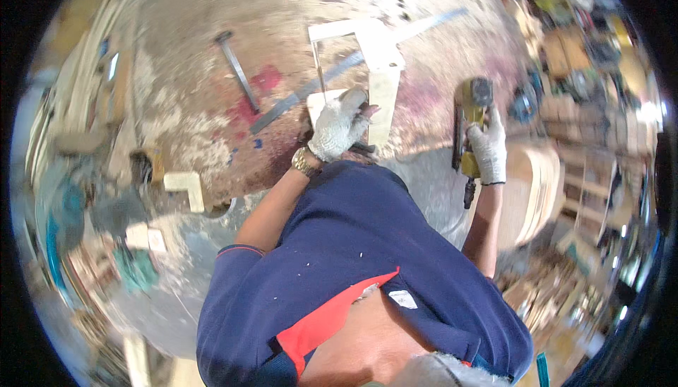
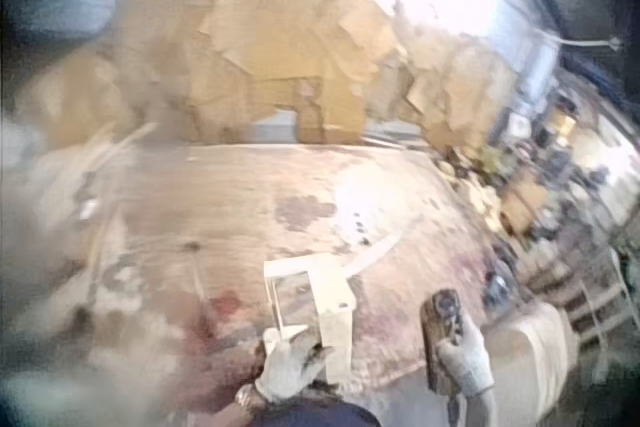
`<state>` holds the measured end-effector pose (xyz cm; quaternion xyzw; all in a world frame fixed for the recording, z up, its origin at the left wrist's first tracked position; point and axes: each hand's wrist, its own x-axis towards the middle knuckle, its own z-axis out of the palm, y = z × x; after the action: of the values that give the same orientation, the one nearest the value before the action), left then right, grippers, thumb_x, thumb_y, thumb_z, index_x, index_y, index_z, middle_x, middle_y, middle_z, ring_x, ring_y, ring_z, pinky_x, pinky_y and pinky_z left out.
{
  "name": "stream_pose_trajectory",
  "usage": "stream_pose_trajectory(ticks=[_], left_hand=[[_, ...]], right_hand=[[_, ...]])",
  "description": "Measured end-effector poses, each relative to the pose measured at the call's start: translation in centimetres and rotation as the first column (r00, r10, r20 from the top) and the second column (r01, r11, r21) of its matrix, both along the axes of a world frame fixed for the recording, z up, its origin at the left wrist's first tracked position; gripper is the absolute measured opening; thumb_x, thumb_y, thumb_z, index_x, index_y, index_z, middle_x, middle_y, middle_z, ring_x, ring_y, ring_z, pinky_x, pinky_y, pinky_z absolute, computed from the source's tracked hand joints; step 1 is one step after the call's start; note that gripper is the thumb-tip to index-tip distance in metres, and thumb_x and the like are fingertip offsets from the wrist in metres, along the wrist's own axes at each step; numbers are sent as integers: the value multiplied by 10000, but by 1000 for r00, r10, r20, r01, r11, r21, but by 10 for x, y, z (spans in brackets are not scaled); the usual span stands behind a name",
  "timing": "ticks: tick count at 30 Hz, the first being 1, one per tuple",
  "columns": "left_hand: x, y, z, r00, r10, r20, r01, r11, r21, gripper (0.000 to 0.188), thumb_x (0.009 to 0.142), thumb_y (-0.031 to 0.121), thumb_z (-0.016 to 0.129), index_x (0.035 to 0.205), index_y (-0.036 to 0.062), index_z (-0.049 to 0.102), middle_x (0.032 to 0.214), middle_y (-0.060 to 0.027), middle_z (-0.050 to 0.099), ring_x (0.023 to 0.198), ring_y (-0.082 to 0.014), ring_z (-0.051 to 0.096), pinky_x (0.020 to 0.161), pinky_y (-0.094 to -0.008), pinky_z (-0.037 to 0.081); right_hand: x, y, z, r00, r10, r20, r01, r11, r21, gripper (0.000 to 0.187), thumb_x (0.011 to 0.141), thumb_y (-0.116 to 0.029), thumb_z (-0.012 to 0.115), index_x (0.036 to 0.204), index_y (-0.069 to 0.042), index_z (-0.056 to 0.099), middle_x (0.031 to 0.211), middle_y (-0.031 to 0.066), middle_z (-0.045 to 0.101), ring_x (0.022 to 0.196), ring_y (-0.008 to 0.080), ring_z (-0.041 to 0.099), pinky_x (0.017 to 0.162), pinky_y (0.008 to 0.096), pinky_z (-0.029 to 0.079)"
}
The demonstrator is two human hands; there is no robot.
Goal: The person assembles small wooden L-shaped pieces by aligning them, inserting nails, and using a nail gun to fasten them. They also use a metal ruler to measure and a pencil to mark the wood, and a power sander to smooth edges. The person handles multiple wooden pieces and tools on a cluttered workbench.
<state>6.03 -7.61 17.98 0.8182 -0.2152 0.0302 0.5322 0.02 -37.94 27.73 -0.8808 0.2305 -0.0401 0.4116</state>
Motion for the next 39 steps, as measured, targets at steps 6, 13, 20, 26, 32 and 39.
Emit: stream_pose_trajectory(ticks=[6, 13, 20, 26, 32, 39], left_hand=[[-26, 89, 2, 947, 113, 301, -244, 862, 443, 339, 764, 154, 744, 1088, 77, 674, 983, -128, 673, 974, -309, 653, 850, -442, 517], [-94, 132, -21, 924, 222, 311, -379, 631, 677, 375, 692, 96, 749, 1056, 67, 664, 1011, -88, 659, 1001, -276, 624, 881, -413, 488], [-126, 104, -30, 752, 503, -427, -602, 788, -132, 461, 879, 46, 670, 1320, -31, 560, 1214, -149, 661, 1073, -224, 638, 897, -352, 525], [-129, 88, -18, 673, 497, -548, -736, 521, -432, 498, 841, 54, 667, 1313, -57, 553, 1198, -112, 646, 1078, -182, 603, 951, -321, 471], [-123, 97, -18, 524, 701, -484, -848, 377, -373, 400, 979, 249, 641, 1257, -35, 605, 1115, -80, 668, 1016, -155, 626, 901, -284, 488], [-123, 149, -38, 745, 402, -533, -558, -62, -827, 231, 962, 249, 616, 1033, 35, 664, 953, -88, 690, 746, -189, 669, 619, -312, 533]], right_hand=[[48, -34, -129, 977, 134, -163, -203, 813, -546, 532, 783, -147, 722, 1293, -109, 577, 1110, 282, 646, 919, 450, 679, 796, 528, 545], [74, -7, -210, 932, 239, -272, -356, 735, -577, 818, 801, -260, 821, 1517, -171, 436, 1429, 295, 478, 1104, 423, 653, 875, 459, 562], [171, 56, -227, 613, 790, 20, -644, 513, -567, 529, 850, -346, 760, 1274, -60, 624, 1295, 199, 609, 1195, 422, 560, 1015, 490, 475], [223, 104, -242, 466, 837, -285, -759, 213, -615, 504, 816, -361, 776, 1236, -118, 640, 1223, 136, 634, 1201, 370, 564, 989, 506, 460], [245, 99, -242, 392, 787, -476, -853, 118, -508, 417, 823, -368, 751, 1182, -164, 701, 1223, 117, 641, 1218, 347, 549, 993, 523, 421], [263, 54, -186, 583, 810, -63, -805, 566, -178, 329, 925, -401, 690, 1058, -100, 703, 962, 129, 764, 866, 306, 732, 732, 419, 547]])
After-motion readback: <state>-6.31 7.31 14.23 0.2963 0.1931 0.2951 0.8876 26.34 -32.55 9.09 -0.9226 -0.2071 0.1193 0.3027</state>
